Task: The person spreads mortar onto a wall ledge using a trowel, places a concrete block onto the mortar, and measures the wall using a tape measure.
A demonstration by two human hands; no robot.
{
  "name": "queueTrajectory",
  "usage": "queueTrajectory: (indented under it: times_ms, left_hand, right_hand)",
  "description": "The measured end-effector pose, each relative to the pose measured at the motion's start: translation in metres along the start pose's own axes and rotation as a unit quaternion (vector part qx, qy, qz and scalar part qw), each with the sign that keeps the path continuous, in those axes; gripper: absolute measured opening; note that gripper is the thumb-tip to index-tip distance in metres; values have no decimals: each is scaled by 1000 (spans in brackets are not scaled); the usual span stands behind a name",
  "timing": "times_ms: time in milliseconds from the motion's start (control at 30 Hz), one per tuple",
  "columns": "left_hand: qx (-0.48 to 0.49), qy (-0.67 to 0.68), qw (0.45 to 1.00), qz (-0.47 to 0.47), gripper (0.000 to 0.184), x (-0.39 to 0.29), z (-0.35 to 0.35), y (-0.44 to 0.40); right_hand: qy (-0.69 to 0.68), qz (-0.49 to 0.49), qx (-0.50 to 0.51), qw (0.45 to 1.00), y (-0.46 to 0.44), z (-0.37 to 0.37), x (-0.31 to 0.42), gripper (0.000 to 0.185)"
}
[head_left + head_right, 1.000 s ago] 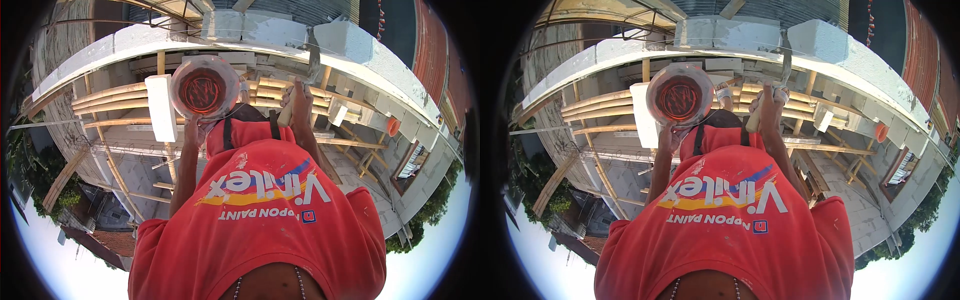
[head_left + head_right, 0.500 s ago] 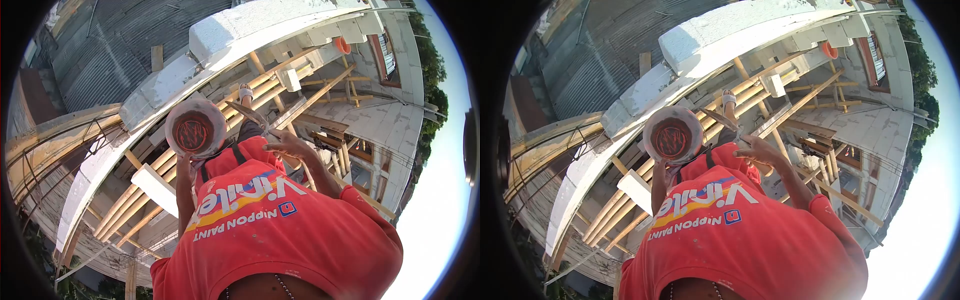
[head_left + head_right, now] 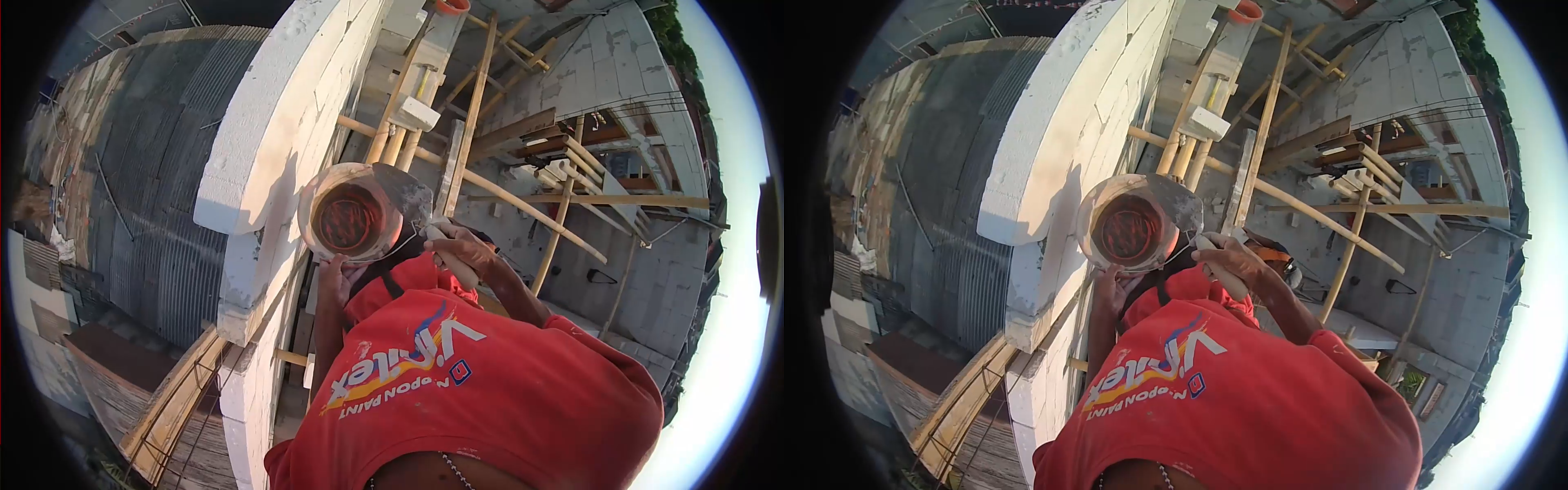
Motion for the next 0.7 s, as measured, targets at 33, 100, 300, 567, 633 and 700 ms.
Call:
queueTrajectory:
  times_ms: [33, 100, 300, 567, 633, 700]
  left_hand:
    - [27, 1, 1000, 14, 54, -3, -12, -1]
    - [26, 0, 999, 26, 48, -9, -33, -10]
    - [-21, -56, 997, 50, 43, -14, -54, -28]
    - [-76, -118, 988, 66, 38, -52, -128, -71]
    - [-78, -129, 987, 51, 41, -64, -165, -85]
    - [-95, -174, 979, 40, 45, -77, -205, -112]
  right_hand:
    - [-44, 0, -16, 999, 11, 4, 11, 42]
    - [-133, -3, -37, 990, 16, 15, 22, 50]
    - [-278, 12, -157, 948, 9, 94, -4, 53]
    - [-93, -99, -310, 941, -120, 209, -59, 44]
    - [-121, -91, -331, 931, -148, 222, -40, 36]
    - [-168, -72, -317, 931, -176, 238, -12, 35]
Point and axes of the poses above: each hand's wrist, its own y-axis away from the middle knuckle, its own z-axis out of the back of the hand, x = y × z, the point moved 6 cm from there along -y, towards the middle knuckle, and after that the axes turned 15 degrees about -x, right-handed, at the moved point
